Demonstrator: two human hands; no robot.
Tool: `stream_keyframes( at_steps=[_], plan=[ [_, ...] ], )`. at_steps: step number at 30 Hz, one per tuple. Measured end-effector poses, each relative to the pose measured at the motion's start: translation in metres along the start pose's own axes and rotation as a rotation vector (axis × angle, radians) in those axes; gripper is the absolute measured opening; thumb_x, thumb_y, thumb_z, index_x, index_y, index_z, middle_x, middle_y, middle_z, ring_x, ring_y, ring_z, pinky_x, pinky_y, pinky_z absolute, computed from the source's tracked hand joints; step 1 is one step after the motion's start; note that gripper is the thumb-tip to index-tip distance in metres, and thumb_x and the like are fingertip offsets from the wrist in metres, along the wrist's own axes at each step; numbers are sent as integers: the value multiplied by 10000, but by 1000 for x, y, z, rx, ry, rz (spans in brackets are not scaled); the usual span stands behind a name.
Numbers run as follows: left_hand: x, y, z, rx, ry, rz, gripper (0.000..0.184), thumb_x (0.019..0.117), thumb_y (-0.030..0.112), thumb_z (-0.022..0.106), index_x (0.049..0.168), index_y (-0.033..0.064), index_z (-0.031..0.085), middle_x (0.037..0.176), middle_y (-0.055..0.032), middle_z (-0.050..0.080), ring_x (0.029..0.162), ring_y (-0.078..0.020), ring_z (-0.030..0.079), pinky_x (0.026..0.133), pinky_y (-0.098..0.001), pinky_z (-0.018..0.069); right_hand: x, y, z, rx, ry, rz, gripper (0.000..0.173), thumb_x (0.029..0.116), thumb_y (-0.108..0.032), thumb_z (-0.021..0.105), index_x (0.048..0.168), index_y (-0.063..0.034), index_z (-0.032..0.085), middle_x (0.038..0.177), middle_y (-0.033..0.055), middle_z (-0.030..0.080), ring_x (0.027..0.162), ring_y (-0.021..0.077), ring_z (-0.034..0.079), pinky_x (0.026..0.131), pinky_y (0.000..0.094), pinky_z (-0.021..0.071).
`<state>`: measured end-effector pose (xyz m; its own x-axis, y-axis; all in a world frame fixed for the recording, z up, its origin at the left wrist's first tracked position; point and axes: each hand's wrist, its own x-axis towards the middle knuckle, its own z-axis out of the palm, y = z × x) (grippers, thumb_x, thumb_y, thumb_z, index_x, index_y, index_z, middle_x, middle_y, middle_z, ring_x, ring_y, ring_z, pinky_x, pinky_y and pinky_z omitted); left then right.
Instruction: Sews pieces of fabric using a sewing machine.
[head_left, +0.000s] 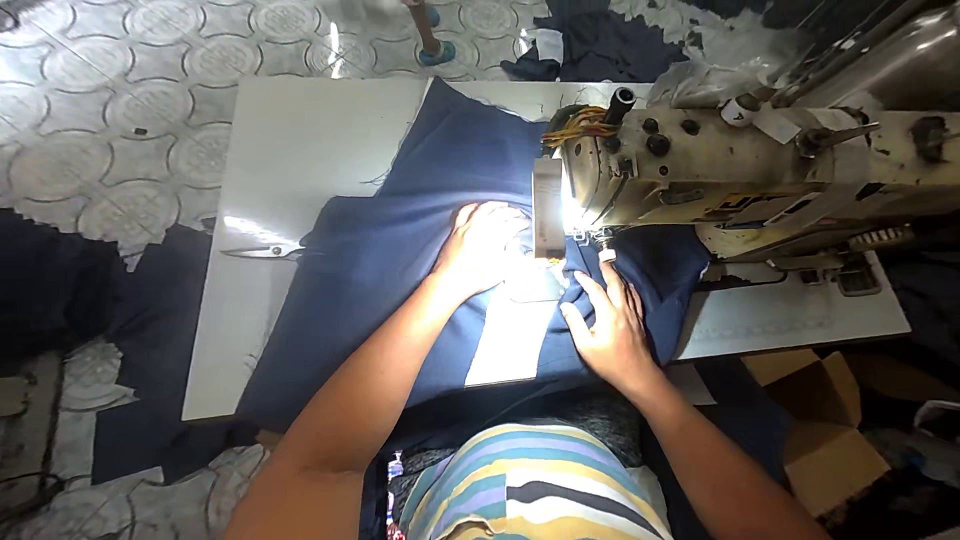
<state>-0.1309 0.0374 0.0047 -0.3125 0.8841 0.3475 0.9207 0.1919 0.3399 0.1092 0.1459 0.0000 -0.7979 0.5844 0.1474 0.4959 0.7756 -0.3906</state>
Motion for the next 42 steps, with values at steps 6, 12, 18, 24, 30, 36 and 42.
stream_keyframes(
  at_steps=[6, 12, 18, 24, 30, 36, 42],
  plan=[
    [-34, 44, 8, 51, -111, -312, 499, 1045, 464, 399, 1395, 191, 628, 1563, -40, 494, 1505, -273, 359, 1199, -591, 268, 99, 35, 1, -13, 28, -319, 412, 1024, -317, 494, 1123, 18, 712, 1179, 253, 695, 1201, 408, 634, 1045, 603, 461],
    [-69, 30, -54, -44, 57, -337, 428, 1025, 446, 553, 1302, 155, 700, 1392, -79, 637, 1289, -254, 599, 1060, -514, 484, 114, 15, -33, -208, -110, -179, 473, 957, -399, 627, 1192, 6, 691, 1221, 259, 679, 1220, 420, 620, 1005, 650, 462],
    [-106, -18, -71, 138, 11, -474, 563, 1003, 495, 581, 1382, 81, 621, 1467, -197, 554, 1380, -395, 505, 1091, -634, 404, -6, 13, -48, 55, -143, 111, 713, 891, -539, 706, 1318, 22, 592, 692, 150, 624, 608, 326, 610, 604, 562, 520],
    [-102, 22, -66, 234, -135, -509, 542, 996, 574, 538, 1236, 127, 726, 1224, -179, 677, 1141, -398, 633, 938, -625, 481, 110, 56, -45, -131, 20, -187, 363, 1039, -236, 521, 1178, 64, 672, 1160, 324, 676, 1149, 503, 641, 947, 716, 479],
    [-131, 3, -86, 205, -79, -430, 533, 995, 526, 569, 1336, 130, 676, 1402, -158, 611, 1317, -369, 557, 1084, -630, 404, 45, 11, -74, -123, -86, 27, 808, 845, -625, 720, 1372, -29, 581, 1117, 229, 679, 1014, 413, 672, 860, 659, 539],
    [-124, 52, -66, 280, -277, -385, 561, 1009, 544, 511, 1207, 65, 727, 1167, -230, 693, 1104, -422, 658, 956, -626, 484, 85, 52, -66, -113, -220, 5, 379, 1038, -277, 587, 1184, 69, 644, 1093, 322, 676, 1058, 499, 667, 909, 704, 509],
    [-110, 60, -94, 130, -260, -380, 480, 1000, 523, 535, 1084, 111, 767, 961, -108, 748, 910, -308, 728, 784, -562, 571, 74, 21, -91, 38, -70, -69, 425, 1014, -297, 626, 1296, 20, 622, 1248, 274, 652, 1178, 429, 636, 980, 654, 497]
  ],
)
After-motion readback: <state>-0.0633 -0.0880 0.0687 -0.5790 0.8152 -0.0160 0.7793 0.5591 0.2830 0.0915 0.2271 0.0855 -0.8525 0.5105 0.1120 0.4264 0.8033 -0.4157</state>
